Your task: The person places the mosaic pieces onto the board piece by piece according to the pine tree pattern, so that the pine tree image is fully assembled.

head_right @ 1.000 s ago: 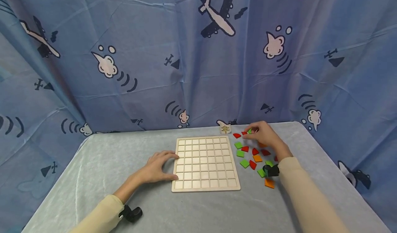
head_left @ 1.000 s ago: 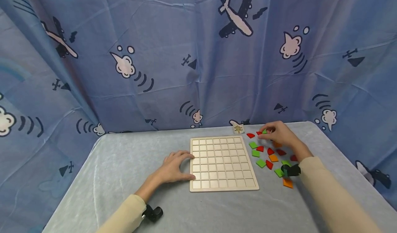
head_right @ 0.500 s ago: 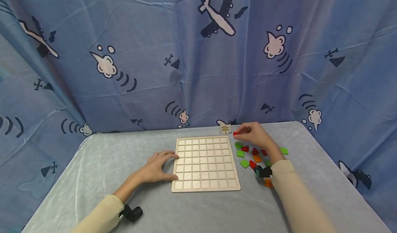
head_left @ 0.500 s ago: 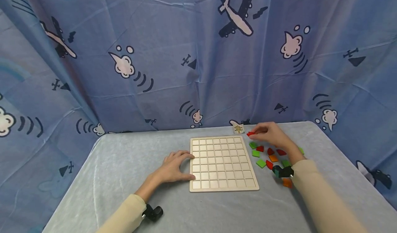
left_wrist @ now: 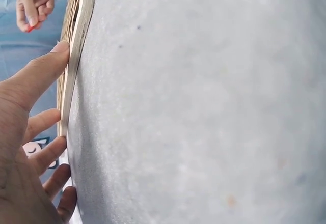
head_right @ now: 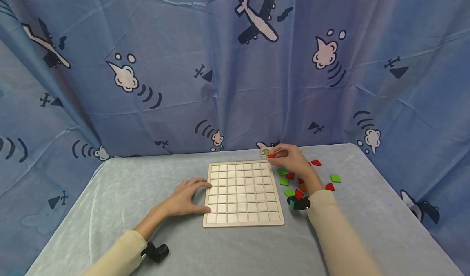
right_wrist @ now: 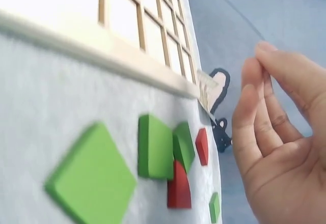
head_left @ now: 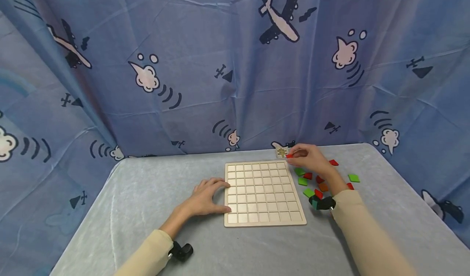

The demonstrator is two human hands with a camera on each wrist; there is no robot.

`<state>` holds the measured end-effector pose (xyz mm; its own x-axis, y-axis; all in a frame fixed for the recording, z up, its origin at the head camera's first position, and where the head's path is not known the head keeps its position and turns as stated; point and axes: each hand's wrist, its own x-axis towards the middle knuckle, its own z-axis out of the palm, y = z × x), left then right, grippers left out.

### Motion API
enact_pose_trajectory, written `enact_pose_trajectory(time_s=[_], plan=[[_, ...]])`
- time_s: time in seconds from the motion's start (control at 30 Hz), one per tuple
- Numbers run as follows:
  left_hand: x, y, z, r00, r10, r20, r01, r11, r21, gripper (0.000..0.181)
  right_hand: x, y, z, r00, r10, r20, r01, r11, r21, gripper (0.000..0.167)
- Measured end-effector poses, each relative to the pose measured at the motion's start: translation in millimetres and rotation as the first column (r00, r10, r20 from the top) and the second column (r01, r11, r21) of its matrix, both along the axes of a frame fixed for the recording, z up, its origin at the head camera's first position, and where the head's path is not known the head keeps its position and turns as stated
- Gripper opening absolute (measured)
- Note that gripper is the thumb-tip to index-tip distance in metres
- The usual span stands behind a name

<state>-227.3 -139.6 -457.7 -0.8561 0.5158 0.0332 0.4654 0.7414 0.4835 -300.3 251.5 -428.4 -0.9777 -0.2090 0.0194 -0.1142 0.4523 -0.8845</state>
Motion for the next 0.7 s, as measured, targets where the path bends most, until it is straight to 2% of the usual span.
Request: enact_pose_trajectory(time_s=[0.27,0.53,0.7], plan=[[-0.2,0.9,2.6,1.0,0.011,0.008,-0.011,1.0,-0.003,0.073,0.6,-10,1.1,0.999,0.002,0.047,-0.001,1.0,-0.017,0.034],[-1.3,0.9,2.1,1.0,0.018,0.022,-0.018,1.0,-0.011,0.073,-5.7,-17,-6.6,0.999,0.028,0.036,-0.025,0.997,-0.071,0.035],[-1.8,0.4,0.7,1.0,0.02,0.018,-0.02,1.0,-0.016,0.073,-5.0,-20,-5.7,0.997,0.032,0.066,-0.027,0.996,-0.081,0.04]])
